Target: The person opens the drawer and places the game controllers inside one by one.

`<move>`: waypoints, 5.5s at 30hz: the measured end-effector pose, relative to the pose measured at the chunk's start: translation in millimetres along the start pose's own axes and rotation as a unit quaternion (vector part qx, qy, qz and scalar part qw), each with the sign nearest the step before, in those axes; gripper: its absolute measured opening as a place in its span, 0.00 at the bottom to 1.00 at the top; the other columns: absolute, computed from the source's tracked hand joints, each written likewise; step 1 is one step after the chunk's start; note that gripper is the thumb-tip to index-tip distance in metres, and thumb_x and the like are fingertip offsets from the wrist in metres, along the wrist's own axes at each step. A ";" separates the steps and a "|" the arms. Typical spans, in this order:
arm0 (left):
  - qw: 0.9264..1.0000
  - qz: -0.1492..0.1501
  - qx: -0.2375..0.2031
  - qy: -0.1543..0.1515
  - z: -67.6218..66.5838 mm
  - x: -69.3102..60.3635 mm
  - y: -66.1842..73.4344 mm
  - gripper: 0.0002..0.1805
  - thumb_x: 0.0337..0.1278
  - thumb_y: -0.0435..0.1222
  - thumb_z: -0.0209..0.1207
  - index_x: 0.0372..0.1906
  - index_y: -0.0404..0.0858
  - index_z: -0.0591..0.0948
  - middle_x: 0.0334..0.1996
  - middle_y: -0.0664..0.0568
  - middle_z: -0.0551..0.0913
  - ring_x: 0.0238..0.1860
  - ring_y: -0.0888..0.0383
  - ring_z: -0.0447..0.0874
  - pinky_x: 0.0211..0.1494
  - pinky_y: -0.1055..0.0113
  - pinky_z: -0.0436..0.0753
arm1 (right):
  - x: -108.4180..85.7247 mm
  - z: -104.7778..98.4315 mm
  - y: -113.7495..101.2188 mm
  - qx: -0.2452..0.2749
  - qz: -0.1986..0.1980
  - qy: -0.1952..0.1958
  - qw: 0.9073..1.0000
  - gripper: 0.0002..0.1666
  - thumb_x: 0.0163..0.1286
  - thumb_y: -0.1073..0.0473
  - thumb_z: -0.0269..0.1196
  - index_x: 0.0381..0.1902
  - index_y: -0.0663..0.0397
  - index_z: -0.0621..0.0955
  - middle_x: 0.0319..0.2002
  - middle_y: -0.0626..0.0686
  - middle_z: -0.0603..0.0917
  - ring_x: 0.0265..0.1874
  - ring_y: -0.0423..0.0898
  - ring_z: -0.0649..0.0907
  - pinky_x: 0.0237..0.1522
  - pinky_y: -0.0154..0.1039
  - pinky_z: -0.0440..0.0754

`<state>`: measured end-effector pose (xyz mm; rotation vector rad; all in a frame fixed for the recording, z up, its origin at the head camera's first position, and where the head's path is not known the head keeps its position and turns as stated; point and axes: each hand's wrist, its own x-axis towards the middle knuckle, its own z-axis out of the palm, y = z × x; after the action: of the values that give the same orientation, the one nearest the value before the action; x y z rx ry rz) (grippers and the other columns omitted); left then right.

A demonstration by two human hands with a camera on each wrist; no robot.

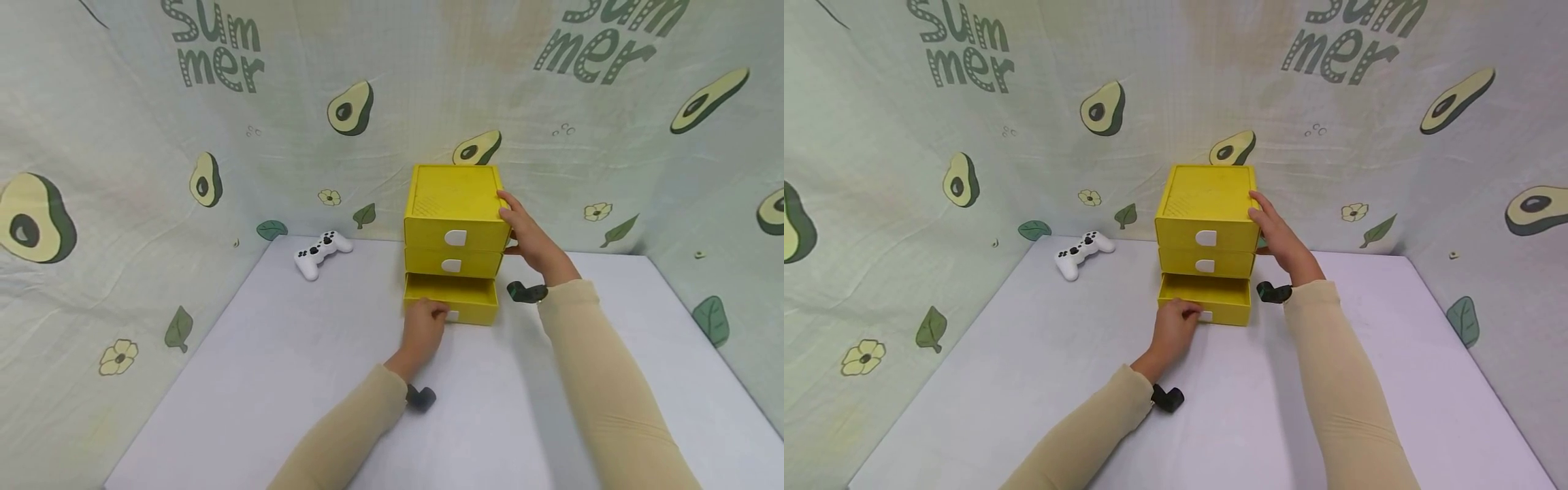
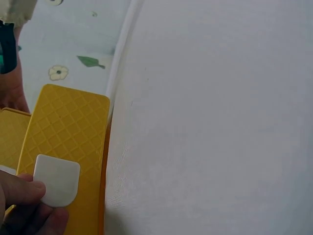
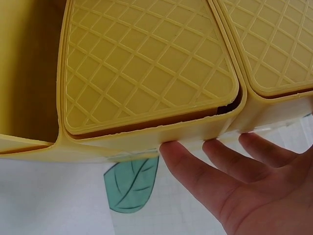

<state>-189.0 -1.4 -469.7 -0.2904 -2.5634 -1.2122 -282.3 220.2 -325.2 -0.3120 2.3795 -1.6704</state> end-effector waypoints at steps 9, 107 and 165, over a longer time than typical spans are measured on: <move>1.000 -0.006 0.001 -0.019 -5.3 -8.7 2.8 0.06 0.58 0.31 0.62 0.38 0.38 0.88 0.34 0.52 0.85 0.36 0.61 0.81 0.41 0.72 0.81 | 2.8 -0.5 3.4 0.000 0.001 0.000 1.000 0.35 0.75 0.33 0.37 0.75 0.17 0.39 0.79 0.49 0.34 0.73 0.68 0.54 0.65 0.72 0.59; 0.971 -0.064 0.230 -0.008 -160.4 115.6 -99.4 0.25 0.64 0.44 0.53 0.61 0.35 0.75 0.56 0.39 0.80 0.58 0.42 0.78 0.58 0.49 0.78 | 12.0 -5.5 16.0 -0.018 -0.019 0.009 1.000 0.35 0.73 0.29 0.36 0.74 0.14 0.39 0.79 0.48 0.36 0.72 0.66 0.56 0.64 0.70 0.62; 0.938 -0.172 0.292 -0.075 -175.3 174.5 -181.7 0.33 0.57 0.49 0.54 0.59 0.28 0.70 0.54 0.29 0.77 0.56 0.32 0.74 0.60 0.31 0.66 | 9.6 -2.0 16.4 -0.023 -0.023 0.038 0.999 0.32 0.74 0.30 0.34 0.73 0.11 0.41 0.79 0.45 0.39 0.71 0.64 0.60 0.63 0.69 0.65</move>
<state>-377.0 -241.4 -434.7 0.2140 -3.0449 -0.4709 -292.9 224.6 -340.5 -0.3186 2.4870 -1.6777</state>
